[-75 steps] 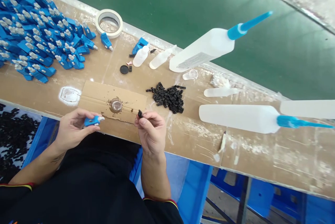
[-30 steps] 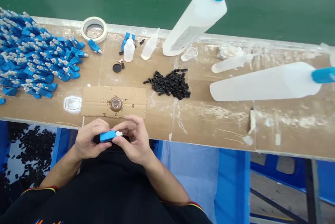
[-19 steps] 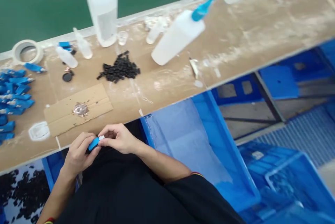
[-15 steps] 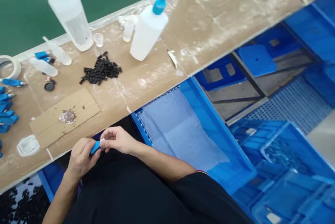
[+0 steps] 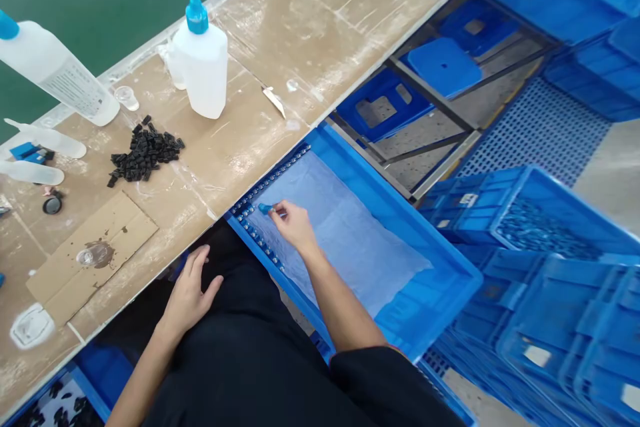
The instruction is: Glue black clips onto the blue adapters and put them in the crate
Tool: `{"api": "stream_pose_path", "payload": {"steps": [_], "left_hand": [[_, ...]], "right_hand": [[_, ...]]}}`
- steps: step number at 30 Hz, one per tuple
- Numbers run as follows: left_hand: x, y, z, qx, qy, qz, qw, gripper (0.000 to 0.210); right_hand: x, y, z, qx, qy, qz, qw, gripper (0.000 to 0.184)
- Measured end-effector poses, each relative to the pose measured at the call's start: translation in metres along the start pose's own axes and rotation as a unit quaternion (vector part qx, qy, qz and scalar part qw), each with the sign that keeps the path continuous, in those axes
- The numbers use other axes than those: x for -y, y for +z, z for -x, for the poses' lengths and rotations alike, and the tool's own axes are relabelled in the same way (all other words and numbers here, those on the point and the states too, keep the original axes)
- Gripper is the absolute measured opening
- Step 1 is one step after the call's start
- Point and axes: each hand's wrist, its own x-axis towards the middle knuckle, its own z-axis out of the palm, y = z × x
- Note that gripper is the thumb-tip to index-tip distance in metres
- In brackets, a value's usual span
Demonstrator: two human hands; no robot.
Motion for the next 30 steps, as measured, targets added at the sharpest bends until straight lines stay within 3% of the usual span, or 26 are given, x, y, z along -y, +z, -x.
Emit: {"api": "stream_pose_path", "payload": {"steps": [3, 7, 11, 16, 21, 24, 26, 27, 29, 30], "left_hand": [[0.007, -0.005, 0.008, 0.01, 0.002, -0.006, 1.0, 0.043], [0.017, -0.012, 0.024, -0.02, 0.004, -0.008, 1.0, 0.027], [0.024, -0.017, 0.033, -0.045, -0.017, 0.004, 0.999, 0.023], [0.026, -0.018, 0.027, -0.06, -0.023, 0.005, 0.998, 0.023], [0.01, -0.035, 0.038, -0.092, 0.027, 0.011, 0.995, 0.023], [0.006, -0.061, 0.072, -0.195, 0.08, 0.017, 0.977, 0.027], [0.015, -0.084, 0.1, -0.332, 0.046, -0.035, 0.942, 0.029], [0.023, -0.097, 0.112, -0.434, -0.019, -0.07, 0.898, 0.021], [0.048, -0.125, 0.133, -0.606, -0.144, -0.173, 0.763, 0.008], [0.062, -0.138, 0.141, -0.632, -0.208, -0.23, 0.71, 0.017]], "right_hand": [[-0.02, 0.017, -0.03, -0.023, 0.03, 0.021, 0.999, 0.021], [-0.032, 0.05, -0.048, -0.007, 0.047, 0.003, 0.999, 0.012], [-0.043, 0.061, -0.054, 0.01, 0.077, -0.055, 0.995, 0.016], [-0.051, 0.068, -0.059, 0.002, 0.127, -0.128, 0.984, 0.029], [-0.03, 0.052, -0.05, -0.055, 0.107, -0.148, 0.982, 0.033], [-0.003, 0.024, -0.037, -0.132, 0.053, -0.13, 0.981, 0.035], [0.026, 0.01, -0.028, -0.183, -0.007, -0.118, 0.976, 0.034], [0.043, 0.009, -0.023, -0.198, -0.056, -0.112, 0.972, 0.032], [0.083, 0.016, -0.014, -0.173, -0.201, -0.093, 0.96, 0.026], [0.104, 0.025, -0.011, -0.136, -0.278, -0.074, 0.948, 0.022]]}}
